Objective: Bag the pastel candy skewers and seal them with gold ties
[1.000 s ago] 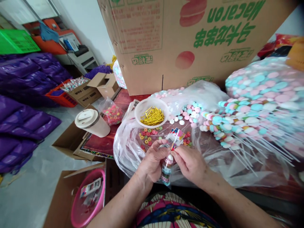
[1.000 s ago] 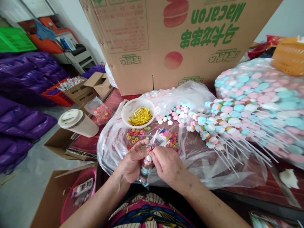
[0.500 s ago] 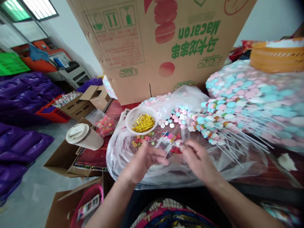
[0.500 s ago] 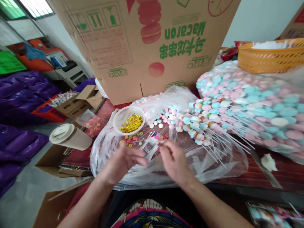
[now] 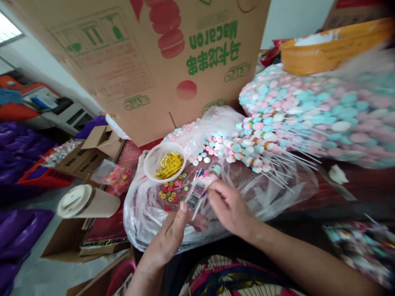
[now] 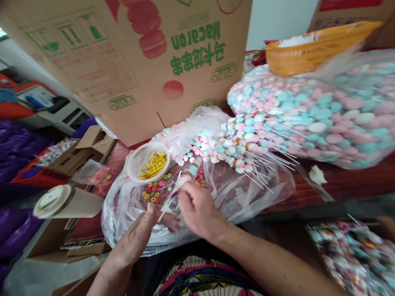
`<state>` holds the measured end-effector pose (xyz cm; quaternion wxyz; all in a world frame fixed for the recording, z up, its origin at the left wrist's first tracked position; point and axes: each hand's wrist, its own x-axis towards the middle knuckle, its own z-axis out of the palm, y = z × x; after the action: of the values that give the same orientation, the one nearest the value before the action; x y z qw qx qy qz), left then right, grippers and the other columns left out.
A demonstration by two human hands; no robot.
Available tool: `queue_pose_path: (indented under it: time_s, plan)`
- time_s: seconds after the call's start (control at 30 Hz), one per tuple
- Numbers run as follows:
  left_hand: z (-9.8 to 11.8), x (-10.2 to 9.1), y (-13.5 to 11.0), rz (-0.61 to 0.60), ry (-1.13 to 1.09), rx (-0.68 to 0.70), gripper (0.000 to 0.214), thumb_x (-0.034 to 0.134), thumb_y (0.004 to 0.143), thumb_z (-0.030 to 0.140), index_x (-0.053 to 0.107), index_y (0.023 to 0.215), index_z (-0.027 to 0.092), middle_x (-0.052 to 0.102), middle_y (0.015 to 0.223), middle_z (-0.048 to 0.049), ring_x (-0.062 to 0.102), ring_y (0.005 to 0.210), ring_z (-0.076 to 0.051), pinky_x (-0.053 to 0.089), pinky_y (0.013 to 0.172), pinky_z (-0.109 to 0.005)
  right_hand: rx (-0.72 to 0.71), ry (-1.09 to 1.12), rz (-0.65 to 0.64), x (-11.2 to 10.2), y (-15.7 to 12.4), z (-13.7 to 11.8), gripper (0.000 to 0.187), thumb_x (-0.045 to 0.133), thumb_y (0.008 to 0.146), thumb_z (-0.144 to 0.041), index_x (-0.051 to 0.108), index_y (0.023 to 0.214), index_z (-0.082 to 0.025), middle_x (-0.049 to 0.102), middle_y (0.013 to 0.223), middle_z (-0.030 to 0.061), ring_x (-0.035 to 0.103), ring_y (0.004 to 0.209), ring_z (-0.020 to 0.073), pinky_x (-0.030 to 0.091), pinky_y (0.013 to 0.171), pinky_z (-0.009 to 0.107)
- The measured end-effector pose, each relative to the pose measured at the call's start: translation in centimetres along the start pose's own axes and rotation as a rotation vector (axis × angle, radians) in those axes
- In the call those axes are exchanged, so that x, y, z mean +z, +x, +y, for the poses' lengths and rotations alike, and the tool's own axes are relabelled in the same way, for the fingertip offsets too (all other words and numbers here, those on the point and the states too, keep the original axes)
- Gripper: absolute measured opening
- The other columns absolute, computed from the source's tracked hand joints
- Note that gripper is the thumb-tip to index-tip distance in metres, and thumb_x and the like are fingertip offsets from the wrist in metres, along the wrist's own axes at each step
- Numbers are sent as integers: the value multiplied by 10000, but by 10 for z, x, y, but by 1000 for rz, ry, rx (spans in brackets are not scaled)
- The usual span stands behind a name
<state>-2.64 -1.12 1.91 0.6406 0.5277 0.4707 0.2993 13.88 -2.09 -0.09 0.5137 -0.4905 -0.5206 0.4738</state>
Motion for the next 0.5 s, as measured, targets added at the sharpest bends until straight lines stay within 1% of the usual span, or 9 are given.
queue_pose_path:
  time_s: [0.07,0.1,0.2,0.27,0.33,0.37,0.43,0.47,0.5]
  plan:
    - [-3,12,6,52,-68,-85,484,538,806,604,735,908,175,710,788,-86,629,868,-258,505,790,-373,-109,-89,-47,7,-6,-1,232,454,810,-190,352,603,-209,394,560,-49,368,537,90,298,518,223]
    - [-5,18,9,80,-129,-115,473,587,775,594,720,942,172,708,807,-83,630,870,-258,513,775,-368,-96,-82,-69,11,-8,0,231,447,810,-171,349,605,-208,407,569,-47,383,547,90,304,525,221]
    - [-7,31,20,130,-197,-226,432,720,648,558,702,853,178,706,810,-66,637,830,-249,525,749,-351,107,-41,-133,12,-9,10,255,480,817,-174,388,580,-196,401,538,-53,397,538,86,301,500,208]
    - [-9,34,29,223,-121,-186,423,684,642,608,673,717,192,695,745,-44,631,761,-227,525,728,-340,232,-61,-215,-1,-9,15,308,534,823,-241,417,542,-187,363,492,-59,383,508,84,290,475,207]
    - [-14,41,37,319,53,-55,435,605,694,631,618,595,207,648,621,-20,606,684,-211,516,696,-329,226,-71,-191,-18,-11,17,283,621,778,-323,473,583,-182,410,537,-54,415,544,90,321,489,204]
    - [-17,48,40,315,155,2,417,603,701,607,600,561,214,620,573,-13,597,665,-213,506,680,-323,181,-41,-138,-27,-13,18,238,657,747,-342,509,652,-182,465,605,-45,449,593,96,354,517,203]
    - [-23,69,42,169,350,44,293,693,644,489,616,549,222,596,534,-15,595,659,-233,476,645,-310,84,75,-4,-47,-20,21,226,681,714,-330,539,817,-187,540,763,-22,498,697,106,419,603,209]
    - [-25,81,42,-6,489,51,219,715,613,437,646,592,230,620,569,-24,601,667,-242,456,631,-304,65,138,55,-60,-27,24,242,660,727,-319,536,891,-190,550,791,-19,507,701,104,437,622,215]
    - [-27,90,42,-138,616,61,181,721,597,405,662,619,236,630,579,-32,595,636,-242,430,604,-299,63,174,130,-77,-37,28,248,621,755,-316,527,950,-193,544,765,-28,502,655,95,440,600,215]
